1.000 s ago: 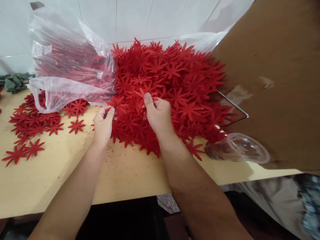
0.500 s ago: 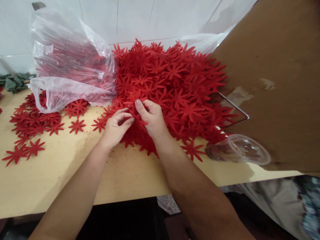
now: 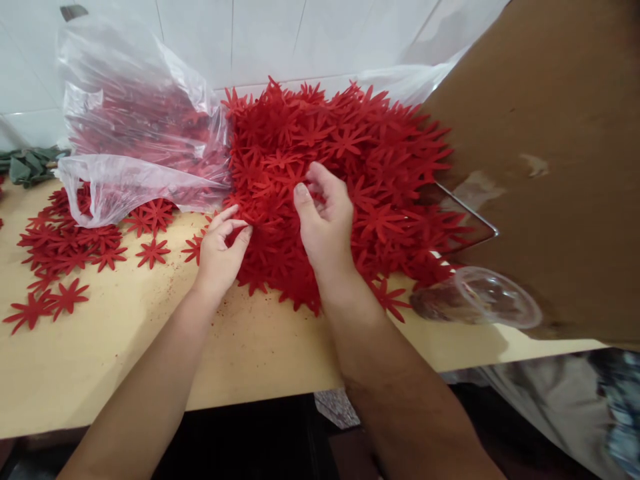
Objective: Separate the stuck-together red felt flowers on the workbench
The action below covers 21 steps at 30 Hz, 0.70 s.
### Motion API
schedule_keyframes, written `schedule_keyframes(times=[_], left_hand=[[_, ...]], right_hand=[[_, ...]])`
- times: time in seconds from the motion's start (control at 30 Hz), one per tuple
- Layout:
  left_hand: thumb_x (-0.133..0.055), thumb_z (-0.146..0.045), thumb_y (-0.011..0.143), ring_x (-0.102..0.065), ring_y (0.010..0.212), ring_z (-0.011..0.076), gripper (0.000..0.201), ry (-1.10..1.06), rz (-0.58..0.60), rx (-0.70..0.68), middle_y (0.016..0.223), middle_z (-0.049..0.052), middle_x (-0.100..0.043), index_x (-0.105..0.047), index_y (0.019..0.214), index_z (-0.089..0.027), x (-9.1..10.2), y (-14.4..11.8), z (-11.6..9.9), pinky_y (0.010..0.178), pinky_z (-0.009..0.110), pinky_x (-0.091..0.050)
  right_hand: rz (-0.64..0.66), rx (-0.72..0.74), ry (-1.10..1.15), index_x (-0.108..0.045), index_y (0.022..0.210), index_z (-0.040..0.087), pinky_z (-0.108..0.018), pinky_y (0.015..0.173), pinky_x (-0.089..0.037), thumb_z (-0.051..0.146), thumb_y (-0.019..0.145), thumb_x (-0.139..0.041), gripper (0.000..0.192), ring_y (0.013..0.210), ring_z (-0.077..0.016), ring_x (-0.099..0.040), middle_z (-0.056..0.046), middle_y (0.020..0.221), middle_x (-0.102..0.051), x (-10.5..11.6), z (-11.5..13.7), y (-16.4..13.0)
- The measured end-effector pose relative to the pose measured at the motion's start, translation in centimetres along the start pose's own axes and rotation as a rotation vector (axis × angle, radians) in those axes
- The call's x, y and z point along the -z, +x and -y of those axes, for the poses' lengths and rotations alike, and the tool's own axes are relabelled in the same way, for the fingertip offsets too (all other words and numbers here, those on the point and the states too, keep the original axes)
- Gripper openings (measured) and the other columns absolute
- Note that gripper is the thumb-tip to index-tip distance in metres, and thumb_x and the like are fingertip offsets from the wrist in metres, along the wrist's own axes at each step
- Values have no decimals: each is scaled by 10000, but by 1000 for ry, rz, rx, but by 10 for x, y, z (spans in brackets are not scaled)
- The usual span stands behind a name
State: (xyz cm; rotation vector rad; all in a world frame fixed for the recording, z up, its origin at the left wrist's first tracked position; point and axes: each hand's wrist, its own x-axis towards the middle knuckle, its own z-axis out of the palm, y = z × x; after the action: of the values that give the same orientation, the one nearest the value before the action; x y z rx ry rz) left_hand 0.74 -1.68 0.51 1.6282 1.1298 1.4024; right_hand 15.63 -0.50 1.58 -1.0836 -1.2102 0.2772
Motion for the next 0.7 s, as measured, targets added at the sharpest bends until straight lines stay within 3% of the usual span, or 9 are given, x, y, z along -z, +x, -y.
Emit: schedule_keyframes(times=[0.13, 0.27, 0.4, 0.53, 0.7], left_hand=[[-564, -246, 746, -488, 1124, 181, 95, 82, -67, -31, 1161, 73, -541, -630, 757, -179, 3, 2, 1, 1005, 376, -345], [-558, -279, 753, -496, 1105, 185, 134, 44, -63, -5, 1140, 86, -532, -632, 786, -173, 3, 2, 0, 966, 365, -381], [-553, -323, 760, -510, 1075, 179, 180, 13, -26, 8, 1114, 92, -540, -634, 804, -169, 2, 0, -5, 956, 356, -386], [-548, -351, 765, -492, 1093, 176, 217, 34, -64, -21, 1095, 83, -548, -635, 870, -182, 3, 0, -5, 991, 367, -351], [-528, -413, 775, -449, 1160, 176, 278, 38, -104, -55, 1160, 66, -529, -630, 943, -217, 7, 1, -7, 1042, 388, -290]], right_hand=[[286, -88, 114, -622, 831, 182, -302, 761, -492, 511, 806, -428, 383, 809, -137, -603, -50, 823, -637, -7, 18, -10], [441, -188, 155, -604, 733, 165, -279, 682, -483, 467, 674, -622, 308, 682, -121, -578, -17, 719, -631, -16, 20, -18], [354, -220, 154, -565, 667, 162, -243, 572, -433, 440, 687, -613, 283, 561, -87, -497, 15, 600, -563, -16, 17, -16], [230, -203, 121, -516, 602, 168, -225, 521, -371, 466, 740, -552, 330, 513, -70, -424, 30, 545, -489, -12, 20, -11], [240, -230, 37, -356, 467, 182, -221, 444, -256, 542, 757, -490, 481, 445, -49, -285, 53, 451, -323, -9, 26, -12]])
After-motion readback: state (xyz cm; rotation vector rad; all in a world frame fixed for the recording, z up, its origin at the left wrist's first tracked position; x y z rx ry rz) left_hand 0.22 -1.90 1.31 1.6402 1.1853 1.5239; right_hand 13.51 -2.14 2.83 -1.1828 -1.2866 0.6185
